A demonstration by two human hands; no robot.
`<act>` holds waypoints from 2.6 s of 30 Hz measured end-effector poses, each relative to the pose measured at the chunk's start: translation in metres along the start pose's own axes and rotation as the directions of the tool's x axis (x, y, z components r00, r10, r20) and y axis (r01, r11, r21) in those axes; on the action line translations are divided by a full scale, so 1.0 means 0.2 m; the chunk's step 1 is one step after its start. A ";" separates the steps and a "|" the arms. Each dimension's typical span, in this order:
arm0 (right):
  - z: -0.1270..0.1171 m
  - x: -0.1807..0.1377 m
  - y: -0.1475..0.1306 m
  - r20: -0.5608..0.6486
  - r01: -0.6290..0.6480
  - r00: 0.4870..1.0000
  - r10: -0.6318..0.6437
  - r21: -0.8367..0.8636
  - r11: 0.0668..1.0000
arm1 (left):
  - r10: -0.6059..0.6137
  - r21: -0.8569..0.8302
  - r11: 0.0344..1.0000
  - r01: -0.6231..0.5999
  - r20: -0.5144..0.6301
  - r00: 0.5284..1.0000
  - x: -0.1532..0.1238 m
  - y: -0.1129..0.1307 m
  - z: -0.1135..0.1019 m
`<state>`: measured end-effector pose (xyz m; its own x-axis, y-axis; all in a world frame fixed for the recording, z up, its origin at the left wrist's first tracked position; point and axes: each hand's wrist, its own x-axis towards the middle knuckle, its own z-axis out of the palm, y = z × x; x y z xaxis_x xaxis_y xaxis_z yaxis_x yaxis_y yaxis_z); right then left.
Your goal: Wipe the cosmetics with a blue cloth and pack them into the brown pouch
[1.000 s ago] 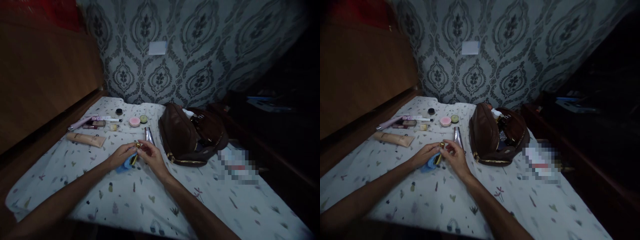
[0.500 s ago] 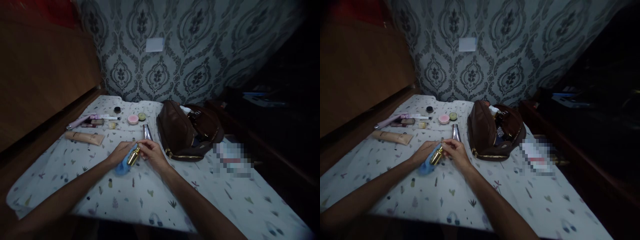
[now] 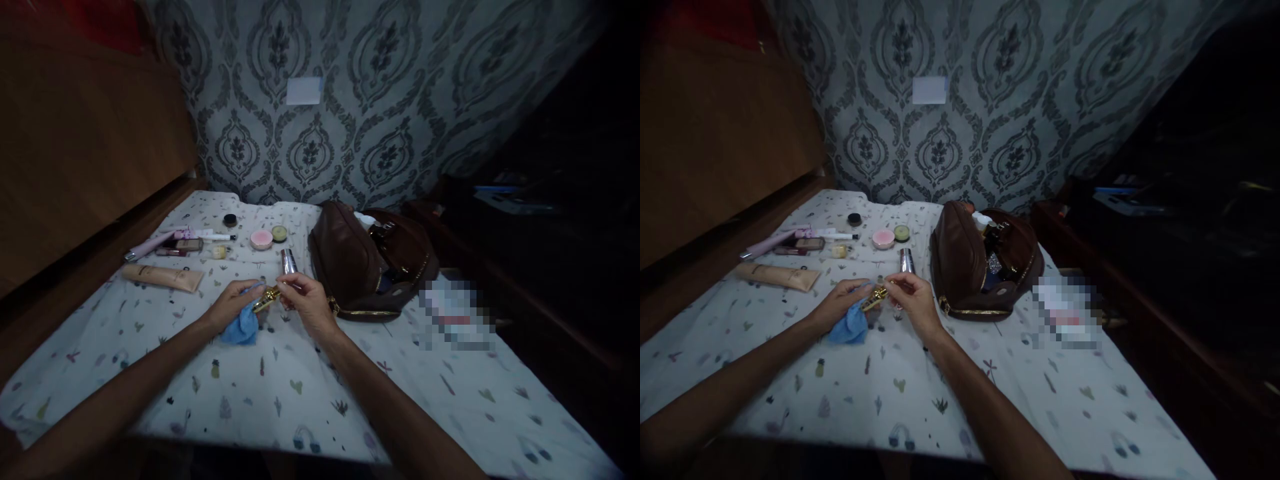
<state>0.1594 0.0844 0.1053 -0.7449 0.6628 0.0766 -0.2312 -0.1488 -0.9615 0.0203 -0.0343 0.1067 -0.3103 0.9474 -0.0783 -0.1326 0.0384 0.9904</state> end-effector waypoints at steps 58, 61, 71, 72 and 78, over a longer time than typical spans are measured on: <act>-0.83 -0.12 -0.94 -0.040 0.327 0.772 -0.634 -0.830 0.451 | 0.152 0.705 -0.246 -0.666 0.706 0.692 0.40 0.45 1.06; -0.88 -0.12 -0.96 0.047 0.321 0.785 -0.618 -0.884 0.341 | 0.078 0.728 -0.207 -0.654 0.678 0.731 0.43 0.44 1.09; -0.92 -0.10 -1.03 0.277 0.361 0.865 -0.418 -0.922 0.137 | -0.044 0.727 -0.005 -0.686 0.685 0.727 0.39 0.26 1.10; -0.92 -0.10 -1.03 0.283 0.363 0.869 -0.407 -0.922 0.133 | -0.061 0.727 0.012 -0.687 0.686 0.725 0.40 0.25 1.10; -0.92 -0.10 -1.04 0.304 0.365 0.882 -0.360 -0.924 0.115 | -0.042 0.675 0.021 -0.737 0.738 0.674 0.43 0.20 1.07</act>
<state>0.3377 0.2384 0.2558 -0.7638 0.4153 0.4941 0.2797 0.9029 -0.3265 0.1904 0.1173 0.1650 0.4908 0.8712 -0.0106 0.8615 -0.4834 0.1554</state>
